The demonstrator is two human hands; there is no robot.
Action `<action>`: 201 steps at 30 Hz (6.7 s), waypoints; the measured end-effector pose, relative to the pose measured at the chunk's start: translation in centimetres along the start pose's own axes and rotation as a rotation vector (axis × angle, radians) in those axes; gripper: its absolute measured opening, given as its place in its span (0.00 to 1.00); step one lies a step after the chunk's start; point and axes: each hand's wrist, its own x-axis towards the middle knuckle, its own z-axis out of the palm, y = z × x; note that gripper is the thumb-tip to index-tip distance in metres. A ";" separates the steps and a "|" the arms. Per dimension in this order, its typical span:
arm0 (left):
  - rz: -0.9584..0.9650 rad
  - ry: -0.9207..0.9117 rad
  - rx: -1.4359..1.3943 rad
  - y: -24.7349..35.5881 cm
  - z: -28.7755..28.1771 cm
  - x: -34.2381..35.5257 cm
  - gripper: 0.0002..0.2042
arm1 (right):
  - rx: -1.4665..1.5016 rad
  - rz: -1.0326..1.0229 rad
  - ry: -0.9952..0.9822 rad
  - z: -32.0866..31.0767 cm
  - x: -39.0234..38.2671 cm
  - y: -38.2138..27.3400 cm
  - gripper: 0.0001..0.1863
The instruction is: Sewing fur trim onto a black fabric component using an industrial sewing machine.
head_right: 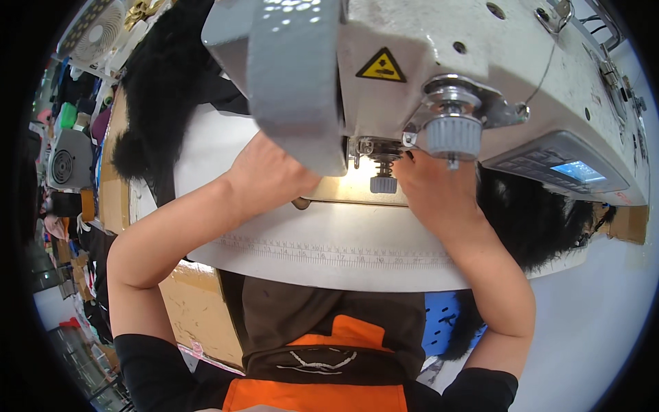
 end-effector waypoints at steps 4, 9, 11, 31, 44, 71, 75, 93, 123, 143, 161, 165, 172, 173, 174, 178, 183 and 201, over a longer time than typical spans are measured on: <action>0.004 -0.033 0.053 0.3 -0.1 0.1 0.04 | 0.011 0.067 -0.121 0.3 -0.5 -0.3 0.09; -0.002 -0.122 -0.009 0.4 -0.7 0.2 0.03 | -0.001 0.028 -0.099 0.3 -0.4 -0.1 0.08; -0.006 -0.128 0.008 0.5 -0.6 0.2 0.02 | 0.001 0.031 -0.121 0.1 -0.4 -0.1 0.06; -0.088 0.051 -0.464 2.3 -4.4 -0.8 0.11 | 0.961 0.055 -0.135 -2.6 1.3 -1.9 0.30; 0.122 -0.084 -0.218 -3.5 -3.1 0.0 0.08 | 0.661 0.025 -0.050 -3.3 1.3 -1.8 0.21; 0.142 0.107 -0.211 -3.3 -0.9 -0.7 0.10 | 0.516 0.015 0.084 -2.0 1.4 -1.6 0.09; 0.079 0.081 -0.132 -3.1 -1.0 -0.8 0.11 | 0.786 0.161 0.184 -1.8 1.8 -1.3 0.09; 0.047 0.221 -0.168 -1.3 -0.9 -1.5 0.08 | 0.547 0.004 0.137 -1.8 2.1 0.1 0.14; -0.002 0.078 -0.081 -1.2 -0.3 -1.0 0.09 | 0.227 0.027 -0.256 0.1 0.0 0.9 0.03; 0.037 -0.113 0.066 -0.5 -1.2 -0.4 0.07 | 0.194 0.011 -0.043 2.5 -1.3 1.3 0.05; -0.015 -0.132 -0.032 -0.8 -1.1 -0.6 0.04 | 0.115 0.055 -0.257 2.2 -0.1 1.4 0.09; -0.264 -0.269 0.298 -1.4 -0.6 -0.6 0.03 | 0.100 0.068 -0.159 5.4 -1.5 1.6 0.14; -0.287 -0.077 0.051 -0.5 -5.8 -7.6 0.06 | 0.201 -0.033 -0.067 -1.4 0.3 -1.3 0.18; -0.241 -0.019 0.017 0.5 -6.8 -8.4 0.07 | 0.415 -0.004 -0.036 -2.7 0.1 -2.5 0.19; -0.195 0.037 -0.020 1.6 -7.6 -9.2 0.08 | 0.629 0.025 -0.005 -3.7 0.1 -3.9 0.20; -0.087 0.042 -0.167 6.2 -9.5 -12.7 0.15 | 0.892 0.118 0.167 -7.4 2.4 -9.4 0.26; -0.371 -0.030 -0.128 9.1 -11.9 -13.5 0.12 | 0.999 0.216 0.040 -6.4 2.3 -14.1 0.20; -1.348 0.999 -1.499 16.3 -12.6 -12.0 0.11 | 1.145 0.020 0.323 -7.0 -3.9 -22.6 0.16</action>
